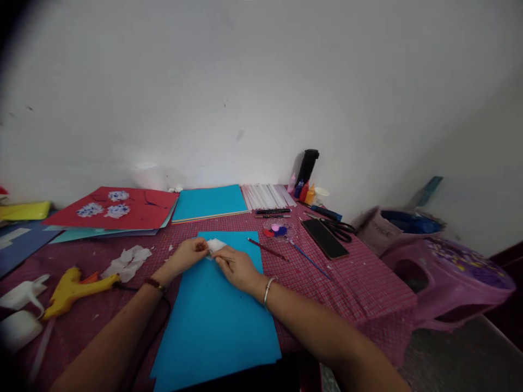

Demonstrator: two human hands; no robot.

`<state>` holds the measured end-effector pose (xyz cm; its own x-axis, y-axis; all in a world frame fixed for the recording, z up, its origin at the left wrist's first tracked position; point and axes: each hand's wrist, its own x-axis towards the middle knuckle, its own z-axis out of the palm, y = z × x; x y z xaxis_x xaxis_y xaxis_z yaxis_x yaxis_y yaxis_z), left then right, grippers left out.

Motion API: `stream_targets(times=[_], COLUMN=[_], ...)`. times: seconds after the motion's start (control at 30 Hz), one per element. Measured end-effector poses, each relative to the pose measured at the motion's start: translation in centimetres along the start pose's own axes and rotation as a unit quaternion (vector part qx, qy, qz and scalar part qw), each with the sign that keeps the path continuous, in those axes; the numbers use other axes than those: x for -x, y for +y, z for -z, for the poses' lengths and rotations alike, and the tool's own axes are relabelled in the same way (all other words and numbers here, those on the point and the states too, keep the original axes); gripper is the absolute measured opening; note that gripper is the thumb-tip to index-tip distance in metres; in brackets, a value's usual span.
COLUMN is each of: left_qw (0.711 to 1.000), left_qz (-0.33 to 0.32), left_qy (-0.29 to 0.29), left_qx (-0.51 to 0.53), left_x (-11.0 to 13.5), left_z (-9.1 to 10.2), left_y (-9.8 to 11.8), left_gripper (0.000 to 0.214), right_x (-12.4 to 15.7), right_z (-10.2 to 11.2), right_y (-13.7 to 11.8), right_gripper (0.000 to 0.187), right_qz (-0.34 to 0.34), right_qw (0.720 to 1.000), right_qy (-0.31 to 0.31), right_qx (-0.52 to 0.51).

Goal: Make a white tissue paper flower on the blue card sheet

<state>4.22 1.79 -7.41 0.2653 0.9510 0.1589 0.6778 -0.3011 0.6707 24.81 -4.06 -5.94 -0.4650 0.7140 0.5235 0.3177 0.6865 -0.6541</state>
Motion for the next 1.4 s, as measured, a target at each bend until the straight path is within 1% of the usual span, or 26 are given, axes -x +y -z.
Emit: stream_targets(times=[0.2,0.37,0.43,0.57,0.67,0.8,1.03,1.27,1.4], left_qw=[1.0,0.998,0.995,0.989,0.986,0.985,0.985,0.983,0.979], left_qz=[0.005,0.009,0.009,0.016,0.02,0.024,0.03,0.032,0.04], left_qy=[0.012,0.015,0.018,0.022,0.018,0.018,0.015,0.018,0.02], left_qx=[0.017,0.068,0.099,0.148,0.164,0.171,0.17,0.178,0.2], left_x=[0.1,0.1,0.1,0.1,0.1,0.1,0.3,0.3,0.3], left_z=[0.1,0.2,0.4,0.7,0.7,0.7,0.7,0.7,0.6], left_y=[0.5,0.3,0.0,-0.9,-1.1,-0.7,-0.5,-0.7,-0.7], left_gripper=[0.006,0.005,0.008,0.014,0.014,0.011,0.013,0.015,0.014], right_x=[0.0,0.0,0.1,0.2,0.2,0.1,0.1,0.0,0.2], right_z=[-0.2,-0.4,-0.5,-0.6,-0.5,-0.6,-1.0,-0.9,-0.7], right_y=[0.5,0.2,-0.2,-0.9,-1.5,-1.8,-1.5,-1.4,-1.4], right_gripper=[0.023,0.024,0.021,0.015,0.015,0.01,0.005,0.009,0.012], right_qz=[0.003,0.045,0.069,0.105,0.106,0.103,0.088,0.082,0.088], right_qw=[0.997,0.987,0.972,0.927,0.91,0.901,0.9,0.901,0.91], right_qy=[-0.033,-0.067,-0.099,-0.17,-0.188,-0.193,-0.182,-0.187,-0.184], right_qx=[0.067,0.14,0.2,0.316,0.354,0.374,0.387,0.382,0.361])
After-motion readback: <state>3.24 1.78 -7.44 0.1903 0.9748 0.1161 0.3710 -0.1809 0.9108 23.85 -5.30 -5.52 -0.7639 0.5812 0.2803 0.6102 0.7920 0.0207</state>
